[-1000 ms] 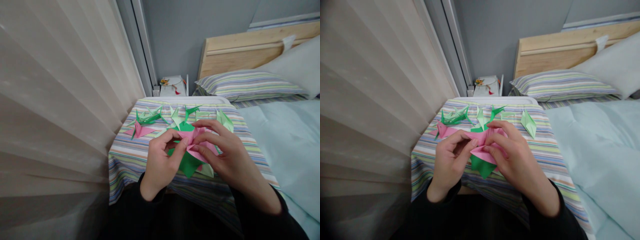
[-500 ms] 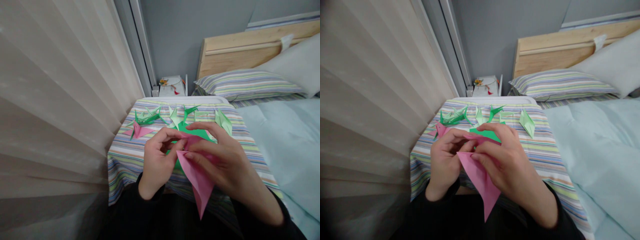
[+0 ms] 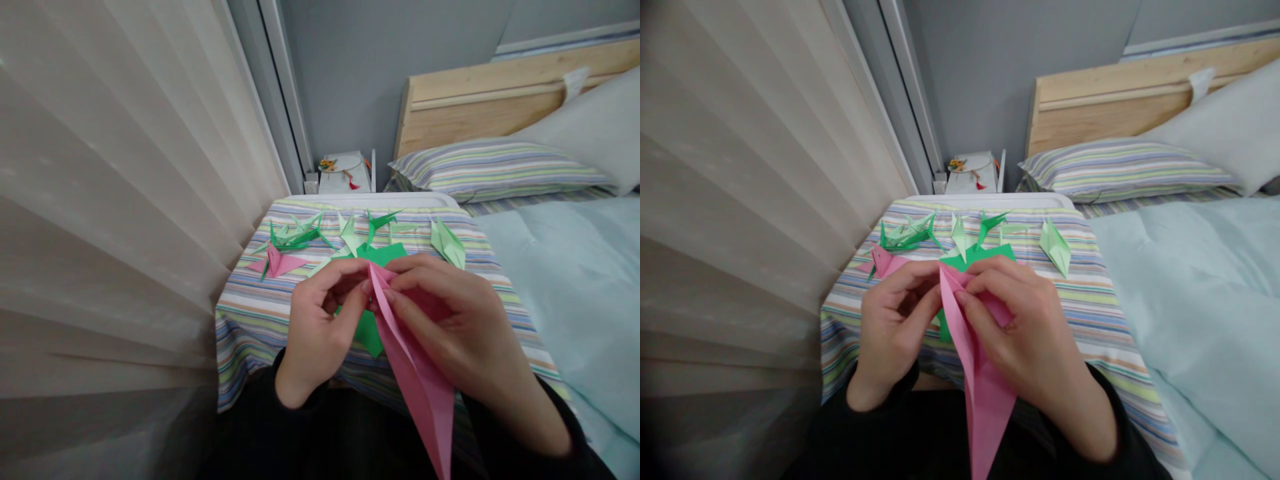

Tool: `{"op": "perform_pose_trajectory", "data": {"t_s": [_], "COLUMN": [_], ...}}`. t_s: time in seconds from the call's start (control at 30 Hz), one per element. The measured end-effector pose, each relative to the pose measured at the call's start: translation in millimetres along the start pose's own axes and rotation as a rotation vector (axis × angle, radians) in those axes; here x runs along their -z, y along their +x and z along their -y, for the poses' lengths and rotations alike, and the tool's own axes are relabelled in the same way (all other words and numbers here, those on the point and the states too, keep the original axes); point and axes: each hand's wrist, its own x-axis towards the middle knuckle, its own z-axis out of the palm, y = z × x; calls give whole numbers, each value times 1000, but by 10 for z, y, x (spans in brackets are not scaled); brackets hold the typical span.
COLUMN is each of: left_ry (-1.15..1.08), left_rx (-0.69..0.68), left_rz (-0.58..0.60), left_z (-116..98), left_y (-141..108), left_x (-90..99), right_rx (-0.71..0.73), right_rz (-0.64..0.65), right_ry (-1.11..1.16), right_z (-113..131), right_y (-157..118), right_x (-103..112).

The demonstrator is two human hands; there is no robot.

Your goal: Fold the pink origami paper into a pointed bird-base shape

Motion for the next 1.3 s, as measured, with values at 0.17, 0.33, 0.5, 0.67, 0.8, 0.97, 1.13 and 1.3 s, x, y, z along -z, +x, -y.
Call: {"op": "perform_pose_trajectory", "data": {"t_s": [0.17, 0.33, 0.5, 0.67, 0.8, 0.97, 1.13, 1.3], "left_ry": [-7, 77, 117, 89, 131, 233, 195, 138], "left_rx": [37, 93, 140, 144, 79, -31, 22, 56], "left_rz": [51, 85, 48, 50, 63, 91, 32, 9], "left_z": [-24, -44, -51, -21, -6, -27, -37, 1], "left_y": [-37, -26, 19, 32, 11, -4, 23, 21], "left_x": [47, 57, 42, 67, 85, 100, 74, 42], "right_rx": [-8, 50, 125, 158, 145, 129, 155, 142], "right_rz": [36, 68, 60, 85, 87, 108, 114, 110], "right_ry": [-77, -223, -338, -355, -359, -358, -440, -614], "right_z": [-12, -16, -18, -35, -35, -35, -43, -10], "right_y": [-11, -28, -28, -27, -30, -48, -66, -82], "right_x": [-11, -54, -81, -69, -58, -59, -67, -64]}}
